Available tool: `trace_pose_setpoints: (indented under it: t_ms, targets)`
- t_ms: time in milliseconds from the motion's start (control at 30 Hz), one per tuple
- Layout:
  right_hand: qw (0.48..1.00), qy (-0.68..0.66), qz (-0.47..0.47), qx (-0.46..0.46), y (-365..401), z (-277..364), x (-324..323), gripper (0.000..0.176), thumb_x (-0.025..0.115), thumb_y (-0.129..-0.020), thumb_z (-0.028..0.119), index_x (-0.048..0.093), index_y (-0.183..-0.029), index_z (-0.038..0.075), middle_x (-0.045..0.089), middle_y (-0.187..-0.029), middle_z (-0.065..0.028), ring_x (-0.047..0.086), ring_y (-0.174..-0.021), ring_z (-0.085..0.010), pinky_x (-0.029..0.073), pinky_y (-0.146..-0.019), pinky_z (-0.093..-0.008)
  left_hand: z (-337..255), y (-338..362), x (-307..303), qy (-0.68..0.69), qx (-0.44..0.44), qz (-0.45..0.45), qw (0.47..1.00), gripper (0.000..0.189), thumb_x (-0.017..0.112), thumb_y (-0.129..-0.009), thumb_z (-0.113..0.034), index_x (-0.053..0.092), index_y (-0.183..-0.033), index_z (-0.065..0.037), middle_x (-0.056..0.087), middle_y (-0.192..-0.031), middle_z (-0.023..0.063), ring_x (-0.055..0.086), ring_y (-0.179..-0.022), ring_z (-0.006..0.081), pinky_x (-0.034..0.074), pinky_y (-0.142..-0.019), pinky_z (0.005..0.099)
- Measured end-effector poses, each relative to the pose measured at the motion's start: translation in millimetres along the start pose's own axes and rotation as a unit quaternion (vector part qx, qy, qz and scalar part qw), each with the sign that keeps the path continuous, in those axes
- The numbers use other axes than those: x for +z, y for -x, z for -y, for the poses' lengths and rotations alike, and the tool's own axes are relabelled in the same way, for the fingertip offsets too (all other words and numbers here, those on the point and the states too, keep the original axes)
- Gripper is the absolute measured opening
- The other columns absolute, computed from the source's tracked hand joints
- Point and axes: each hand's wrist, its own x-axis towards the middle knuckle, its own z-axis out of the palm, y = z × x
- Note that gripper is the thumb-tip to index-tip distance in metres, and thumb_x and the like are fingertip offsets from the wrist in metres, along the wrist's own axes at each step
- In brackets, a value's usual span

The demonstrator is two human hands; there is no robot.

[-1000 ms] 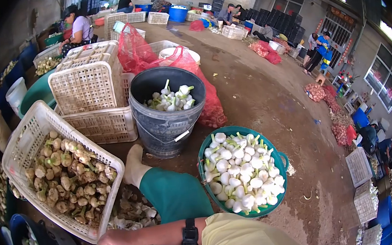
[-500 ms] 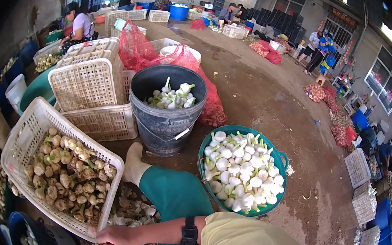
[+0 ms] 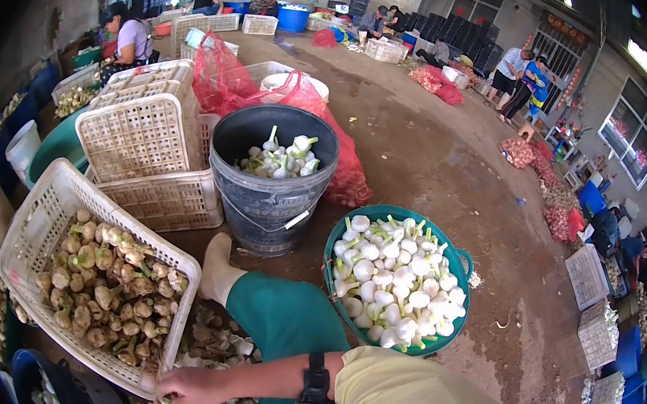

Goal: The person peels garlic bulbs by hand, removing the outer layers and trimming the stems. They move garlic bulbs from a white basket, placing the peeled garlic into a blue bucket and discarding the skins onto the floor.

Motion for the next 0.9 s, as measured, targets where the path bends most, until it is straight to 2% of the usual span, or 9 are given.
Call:
trace_pose_setpoints:
  t_ms: [67,200,300,400,467,533,567,700,900]
  targets:
    - [0.998,0.026,0.053,0.014,-6,-1,13,0.017,0.061,-0.071,0.012,0.052,-0.077,0.0,0.051,-0.073,-0.0158,0.055,-0.072,-0.0327,0.044,-0.065,-0.0397,-14,5,-2,-0.086,-0.045,0.058,0.994,0.036,0.047,-0.09,-0.024,0.044,-0.117,-0.001,0.049,-0.106,0.0113,0.053,-0.085,0.0223,0.043,-0.072,0.0301]
    - [0.992,-0.001,0.057,-0.113,-14,8,8,0.014,0.061,-0.069,0.009,0.05,-0.067,0.0,0.053,-0.066,-0.0137,0.055,-0.067,-0.0328,0.042,-0.06,-0.0404,-12,10,-4,0.089,0.0,0.093,0.992,0.03,0.045,-0.09,-0.021,0.047,-0.112,-0.001,0.051,-0.101,0.0136,0.054,-0.086,0.0252,0.045,-0.067,0.0309]
    - [0.988,-0.018,0.088,-0.128,-15,9,5,0.013,0.06,-0.068,0.008,0.05,-0.066,0.0,0.053,-0.065,-0.0129,0.055,-0.067,-0.0323,0.042,-0.06,-0.0404,-1,6,-19,-0.193,0.311,0.161,0.917,0.027,0.043,-0.088,-0.018,0.049,-0.11,-0.002,0.054,-0.096,0.0168,0.055,-0.084,0.0276,0.046,-0.063,0.0329]
    - [0.983,-0.058,0.124,-0.122,-11,3,5,0.011,0.06,-0.068,0.007,0.052,-0.068,0.0,0.054,-0.067,-0.0128,0.055,-0.067,-0.0318,0.042,-0.06,-0.0401,19,1,-46,-0.115,0.173,0.27,0.94,0.03,0.042,-0.087,-0.015,0.046,-0.114,-0.003,0.054,-0.098,0.0177,0.055,-0.083,0.0322,0.046,-0.063,0.0371]
    - [0.988,-0.014,0.095,-0.118,-7,2,10,0.01,0.06,-0.069,0.006,0.052,-0.069,0.0,0.055,-0.07,-0.0128,0.055,-0.067,-0.0317,0.042,-0.06,-0.0398,31,2,-44,-0.205,0.317,0.24,0.894,0.036,0.044,-0.087,-0.018,0.042,-0.12,-0.006,0.053,-0.104,0.0165,0.055,-0.086,0.0323,0.046,-0.067,0.0382]
    - [0.991,0.032,0.063,-0.114,-4,4,9,0.009,0.06,-0.069,0.006,0.052,-0.071,0.0,0.055,-0.072,-0.0128,0.055,-0.067,-0.0316,0.042,-0.061,-0.0395,0,12,-13,0.01,-0.025,0.117,0.993,0.056,0.051,-0.081,-0.044,0.038,-0.127,-0.013,0.041,-0.124,0.017,0.049,-0.102,0.0314,0.041,-0.085,0.0348]
    - [0.995,-0.015,0.039,-0.086,-3,7,7,0.009,0.059,-0.069,0.005,0.052,-0.071,0.0,0.055,-0.072,-0.0125,0.055,-0.068,-0.0314,0.042,-0.061,-0.0397,7,5,-8,0.163,0.026,0.105,0.981,0.061,0.067,-0.077,-0.032,0.041,-0.121,0.002,0.053,-0.096,0.0025,0.049,-0.08,0.0077,0.04,-0.065,0.0218]
    - [0.995,-0.025,0.013,-0.091,-3,1,11,0.011,0.06,-0.067,0.004,0.05,-0.071,0.0,0.052,-0.07,-0.0114,0.054,-0.07,-0.0308,0.043,-0.061,-0.0403,-16,6,11,0.081,0.048,-0.035,0.995,0.07,0.075,-0.068,-0.034,0.041,-0.116,0.005,0.05,-0.109,0.0082,0.051,-0.103,0.016,0.041,-0.089,0.0296]
    - [0.989,0.053,-0.036,-0.132,-5,10,15,0.013,0.059,-0.063,0.002,0.049,-0.071,0.001,0.049,-0.068,-0.0112,0.053,-0.067,-0.031,0.044,-0.059,-0.0392,3,5,-1,0.069,0.083,-0.013,0.994,0.075,0.078,-0.063,-0.041,0.043,-0.115,0.001,0.051,-0.101,0.0048,0.052,-0.088,0.0118,0.043,-0.075,0.0237]
